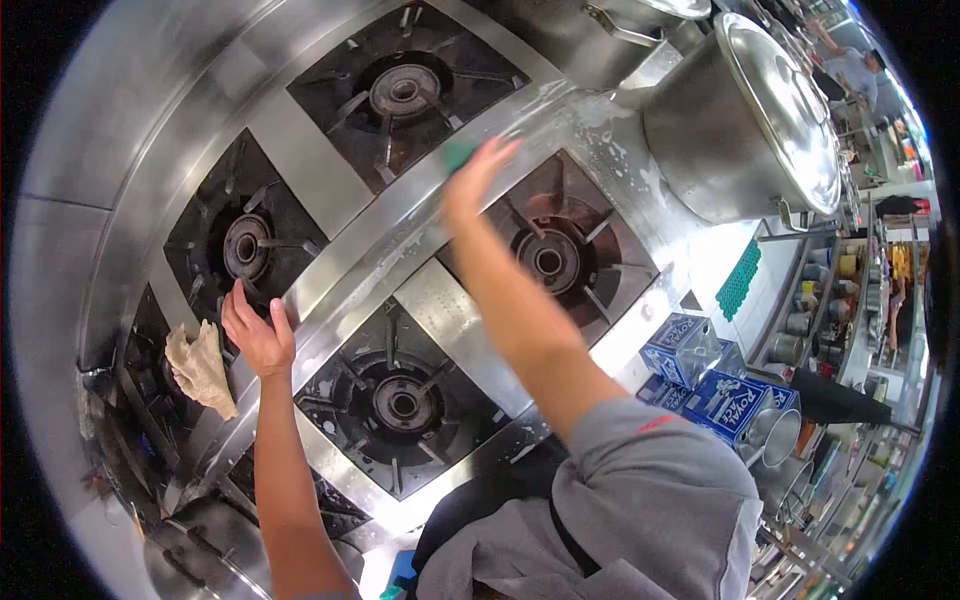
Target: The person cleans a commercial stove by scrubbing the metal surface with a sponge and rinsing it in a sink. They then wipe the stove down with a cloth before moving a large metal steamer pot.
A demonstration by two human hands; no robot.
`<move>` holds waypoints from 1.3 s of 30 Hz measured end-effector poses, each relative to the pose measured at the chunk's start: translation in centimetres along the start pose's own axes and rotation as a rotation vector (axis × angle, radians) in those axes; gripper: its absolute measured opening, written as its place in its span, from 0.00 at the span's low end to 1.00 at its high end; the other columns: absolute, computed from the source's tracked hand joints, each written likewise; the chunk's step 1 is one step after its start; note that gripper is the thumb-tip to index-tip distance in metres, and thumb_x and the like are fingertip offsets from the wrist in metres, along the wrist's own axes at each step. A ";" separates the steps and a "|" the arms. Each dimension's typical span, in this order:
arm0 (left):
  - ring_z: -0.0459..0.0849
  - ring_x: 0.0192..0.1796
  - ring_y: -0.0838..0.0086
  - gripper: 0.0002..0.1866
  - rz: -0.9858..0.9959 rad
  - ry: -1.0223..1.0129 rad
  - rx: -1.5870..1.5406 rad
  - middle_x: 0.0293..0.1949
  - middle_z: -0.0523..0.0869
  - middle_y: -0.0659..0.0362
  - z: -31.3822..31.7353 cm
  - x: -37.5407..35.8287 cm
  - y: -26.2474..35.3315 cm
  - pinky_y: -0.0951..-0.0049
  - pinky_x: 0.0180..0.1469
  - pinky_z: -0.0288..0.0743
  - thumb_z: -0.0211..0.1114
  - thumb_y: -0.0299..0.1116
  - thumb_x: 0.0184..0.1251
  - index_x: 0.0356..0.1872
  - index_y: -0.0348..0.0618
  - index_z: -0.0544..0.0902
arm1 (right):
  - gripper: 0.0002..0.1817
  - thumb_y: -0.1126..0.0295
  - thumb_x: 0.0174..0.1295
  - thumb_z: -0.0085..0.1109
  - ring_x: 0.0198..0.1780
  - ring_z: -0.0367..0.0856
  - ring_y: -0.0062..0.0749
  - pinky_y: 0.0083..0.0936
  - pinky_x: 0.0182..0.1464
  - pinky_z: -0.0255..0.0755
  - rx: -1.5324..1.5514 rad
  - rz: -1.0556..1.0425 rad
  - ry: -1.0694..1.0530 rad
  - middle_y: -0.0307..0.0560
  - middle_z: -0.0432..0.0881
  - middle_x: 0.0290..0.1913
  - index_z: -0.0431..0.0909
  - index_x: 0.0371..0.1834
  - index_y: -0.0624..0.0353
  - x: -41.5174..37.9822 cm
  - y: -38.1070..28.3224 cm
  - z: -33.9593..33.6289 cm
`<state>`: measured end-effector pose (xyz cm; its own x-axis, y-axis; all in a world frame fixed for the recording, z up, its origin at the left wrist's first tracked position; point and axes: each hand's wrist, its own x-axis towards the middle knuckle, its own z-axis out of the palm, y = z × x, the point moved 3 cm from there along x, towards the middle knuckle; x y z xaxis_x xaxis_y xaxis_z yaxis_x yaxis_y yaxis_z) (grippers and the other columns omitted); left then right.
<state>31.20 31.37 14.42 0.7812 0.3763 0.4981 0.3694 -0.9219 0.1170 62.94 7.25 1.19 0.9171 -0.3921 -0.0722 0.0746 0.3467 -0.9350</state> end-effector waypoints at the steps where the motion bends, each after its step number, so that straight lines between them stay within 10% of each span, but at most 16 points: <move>1: 0.66 0.67 0.43 0.33 -0.017 -0.013 -0.012 0.64 0.70 0.38 0.1 -0.1 -0.1 0.47 0.70 0.57 0.58 0.46 0.71 0.70 0.35 0.66 | 0.45 0.47 0.76 0.39 0.83 0.29 0.44 0.38 0.81 0.25 -0.251 -0.023 0.005 0.59 0.27 0.83 0.29 0.80 0.65 -5.9 -3.5 1.0; 11: 0.65 0.67 0.43 0.31 0.003 -0.045 -0.017 0.64 0.69 0.39 0.4 0.1 0.0 0.47 0.70 0.57 0.56 0.46 0.73 0.69 0.35 0.66 | 0.49 0.36 0.73 0.35 0.83 0.35 0.44 0.39 0.81 0.33 -0.011 0.041 0.050 0.55 0.35 0.83 0.34 0.81 0.64 17.0 -6.9 -3.2; 20: 0.67 0.67 0.47 0.30 0.036 -0.021 -0.039 0.64 0.71 0.41 0.7 -0.5 -0.3 0.48 0.69 0.58 0.53 0.46 0.74 0.68 0.34 0.67 | 0.47 0.54 0.73 0.46 0.83 0.25 0.52 0.45 0.81 0.23 -0.308 0.021 -0.086 0.63 0.27 0.82 0.27 0.79 0.69 -23.2 -1.0 2.3; 28: 0.66 0.67 0.48 0.29 0.155 0.008 -0.021 0.64 0.70 0.42 0.8 -0.8 0.0 0.50 0.69 0.57 0.53 0.45 0.74 0.67 0.33 0.68 | 0.43 0.45 0.77 0.34 0.83 0.31 0.48 0.39 0.82 0.28 -0.204 0.033 0.099 0.61 0.32 0.83 0.34 0.80 0.68 -0.6 -6.3 -0.6; 36: 0.65 0.69 0.50 0.32 0.098 -0.058 0.000 0.66 0.70 0.43 0.9 -0.7 0.2 0.50 0.71 0.53 0.50 0.51 0.74 0.68 0.36 0.68 | 0.49 0.54 0.71 0.47 0.82 0.27 0.61 0.48 0.80 0.25 -0.405 -0.361 -0.223 0.70 0.30 0.81 0.27 0.79 0.72 -21.8 -4.5 1.7; 39: 0.65 0.69 0.50 0.33 0.084 -0.078 0.038 0.66 0.70 0.44 1.7 -0.2 0.3 0.51 0.71 0.53 0.47 0.53 0.75 0.69 0.36 0.68 | 0.50 0.51 0.72 0.47 0.82 0.26 0.61 0.52 0.79 0.25 -0.406 -0.256 -0.155 0.72 0.28 0.80 0.27 0.78 0.73 -13.6 -5.4 1.4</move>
<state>32.02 31.21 12.86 0.8464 0.3048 0.4367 0.3182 -0.9470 0.0443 50.59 11.92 7.71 0.9392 -0.2789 0.2003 0.1742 -0.1157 -0.9779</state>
